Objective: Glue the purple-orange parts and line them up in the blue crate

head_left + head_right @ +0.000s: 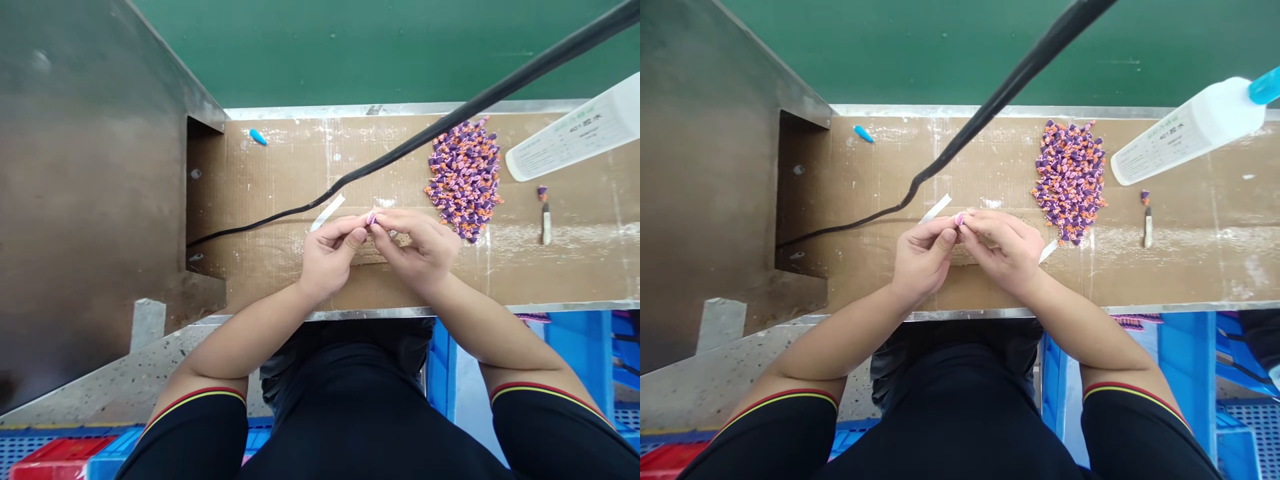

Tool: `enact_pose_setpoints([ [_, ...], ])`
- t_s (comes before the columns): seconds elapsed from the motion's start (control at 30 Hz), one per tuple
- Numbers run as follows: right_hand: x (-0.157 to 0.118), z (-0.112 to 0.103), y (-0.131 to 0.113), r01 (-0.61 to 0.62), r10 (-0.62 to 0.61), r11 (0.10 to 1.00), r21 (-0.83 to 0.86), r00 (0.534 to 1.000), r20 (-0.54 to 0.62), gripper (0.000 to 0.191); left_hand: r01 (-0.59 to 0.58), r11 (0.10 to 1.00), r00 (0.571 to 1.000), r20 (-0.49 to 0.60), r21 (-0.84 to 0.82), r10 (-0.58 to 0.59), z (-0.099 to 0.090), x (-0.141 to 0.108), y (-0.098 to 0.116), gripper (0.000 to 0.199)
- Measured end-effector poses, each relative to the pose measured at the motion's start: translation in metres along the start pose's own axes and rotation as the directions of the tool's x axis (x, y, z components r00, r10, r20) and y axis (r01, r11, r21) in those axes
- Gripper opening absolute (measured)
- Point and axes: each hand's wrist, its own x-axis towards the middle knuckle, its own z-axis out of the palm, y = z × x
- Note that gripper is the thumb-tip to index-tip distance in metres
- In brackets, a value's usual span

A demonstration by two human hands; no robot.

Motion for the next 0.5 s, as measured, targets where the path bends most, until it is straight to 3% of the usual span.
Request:
enact_pose_setpoints([
  [0.13,-0.001,0.0,0.001,-0.016,0.017,0.999,-0.042,1.0,0.025,0.01,-0.004,1.0,1.0,0.001,-0.009,0.004,0.001,0.0,-0.003,0.022],
  [0.33,0.01,-0.023,0.002,-0.157,0.153,0.988,-0.002,0.961,0.23,0.01,-0.069,0.986,0.995,-0.057,0.152,0.079,-0.009,0.005,0.007,0.026],
  [0.43,0.005,-0.049,-0.003,-0.099,0.125,0.992,-0.085,0.897,0.424,0.015,-0.279,0.88,0.959,0.061,0.385,0.278,-0.02,-0.014,0.031,0.017],
  [0.5,-0.008,-0.063,-0.008,0.017,0.054,0.992,-0.125,0.838,0.543,0.019,-0.471,0.723,0.877,0.186,0.505,0.442,-0.032,-0.04,0.047,0.022],
])
